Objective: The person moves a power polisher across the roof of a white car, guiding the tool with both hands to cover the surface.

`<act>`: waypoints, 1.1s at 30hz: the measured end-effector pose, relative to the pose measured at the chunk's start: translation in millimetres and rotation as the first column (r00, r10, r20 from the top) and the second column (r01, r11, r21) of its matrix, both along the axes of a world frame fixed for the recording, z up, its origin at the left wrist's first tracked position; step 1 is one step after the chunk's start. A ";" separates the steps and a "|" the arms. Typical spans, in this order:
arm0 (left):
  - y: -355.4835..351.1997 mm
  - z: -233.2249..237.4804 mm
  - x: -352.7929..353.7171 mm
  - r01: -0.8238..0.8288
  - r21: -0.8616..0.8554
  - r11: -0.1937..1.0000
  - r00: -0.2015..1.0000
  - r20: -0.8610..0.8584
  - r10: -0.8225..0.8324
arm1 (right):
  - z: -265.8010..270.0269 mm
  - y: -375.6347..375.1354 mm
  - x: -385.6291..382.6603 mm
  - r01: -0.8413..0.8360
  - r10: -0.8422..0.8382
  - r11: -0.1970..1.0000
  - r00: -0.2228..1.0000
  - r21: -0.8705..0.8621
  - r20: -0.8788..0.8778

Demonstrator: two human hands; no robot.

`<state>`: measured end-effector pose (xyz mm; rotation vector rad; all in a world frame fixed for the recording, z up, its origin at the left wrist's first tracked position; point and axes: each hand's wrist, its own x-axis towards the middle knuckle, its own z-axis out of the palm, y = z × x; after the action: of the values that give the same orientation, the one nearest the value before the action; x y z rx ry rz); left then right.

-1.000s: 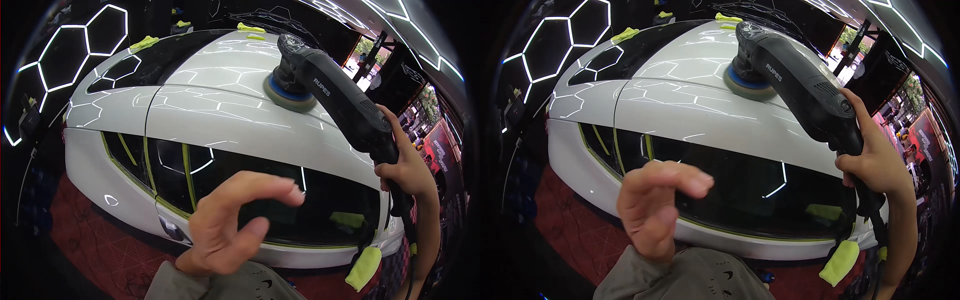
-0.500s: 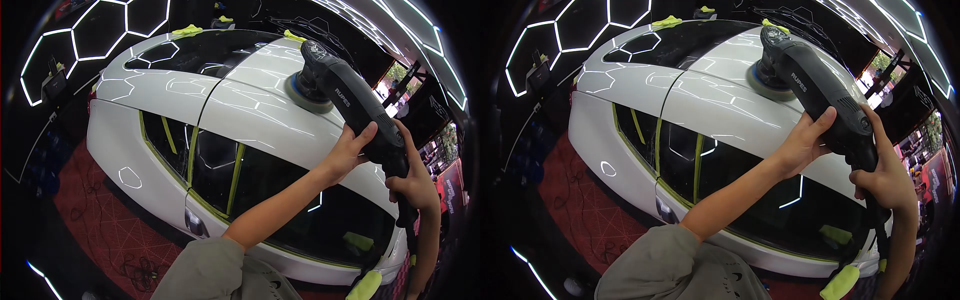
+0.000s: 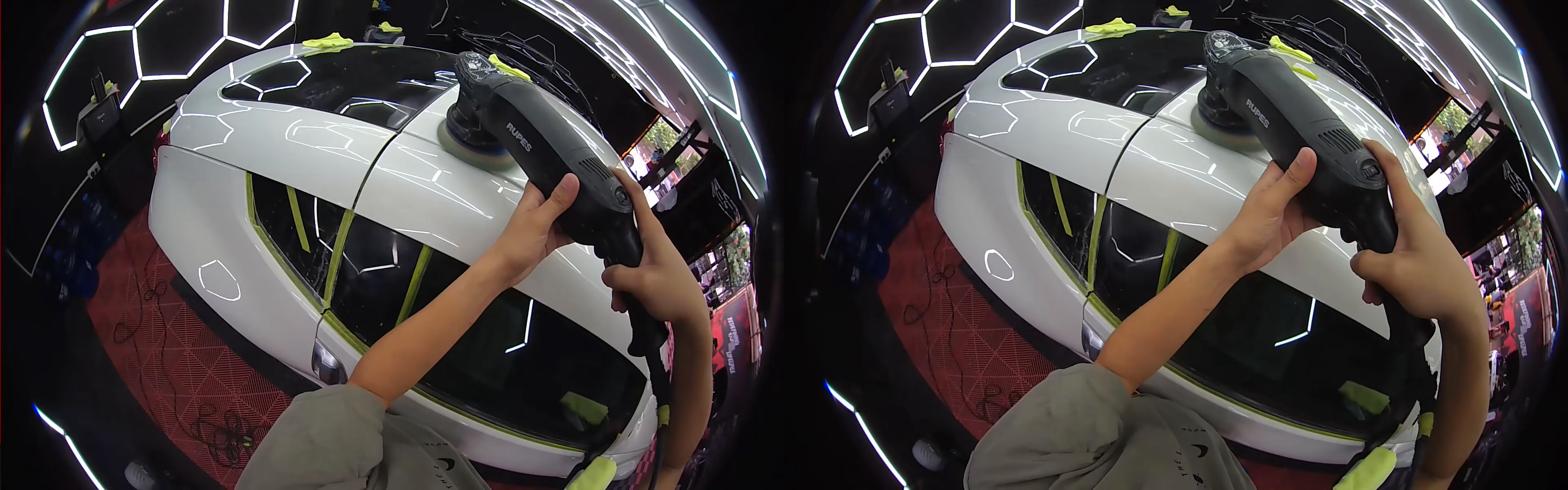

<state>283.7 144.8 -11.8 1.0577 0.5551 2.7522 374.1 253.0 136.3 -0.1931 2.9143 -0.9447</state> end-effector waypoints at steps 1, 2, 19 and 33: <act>-5.7 -0.3 -1.6 -0.020 -0.003 1.000 1.000 0.003 0.020 | -0.1 -5.1 -3.1 -0.003 0.003 1.000 1.000 0.013 0.018; -11.3 -1.1 -3.6 -0.023 -0.003 1.000 1.000 0.003 0.023 | -0.5 -10.3 -5.3 -0.006 0.006 1.000 1.000 0.013 0.017; -67.0 -17.1 -30.9 -0.142 -0.017 0.990 0.988 0.055 0.143 | -18.1 -64.1 -39.6 -0.101 0.105 0.987 0.994 0.128 -0.030; 10.6 -4.1 -0.6 0.018 -0.040 0.999 1.000 0.018 -0.017 | -9.8 13.7 3.9 0.024 -0.024 1.000 1.000 0.000 -0.015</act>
<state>283.1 155.4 -15.9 1.0237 0.5934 2.7209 378.0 266.7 126.5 -0.1657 2.9368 -0.9509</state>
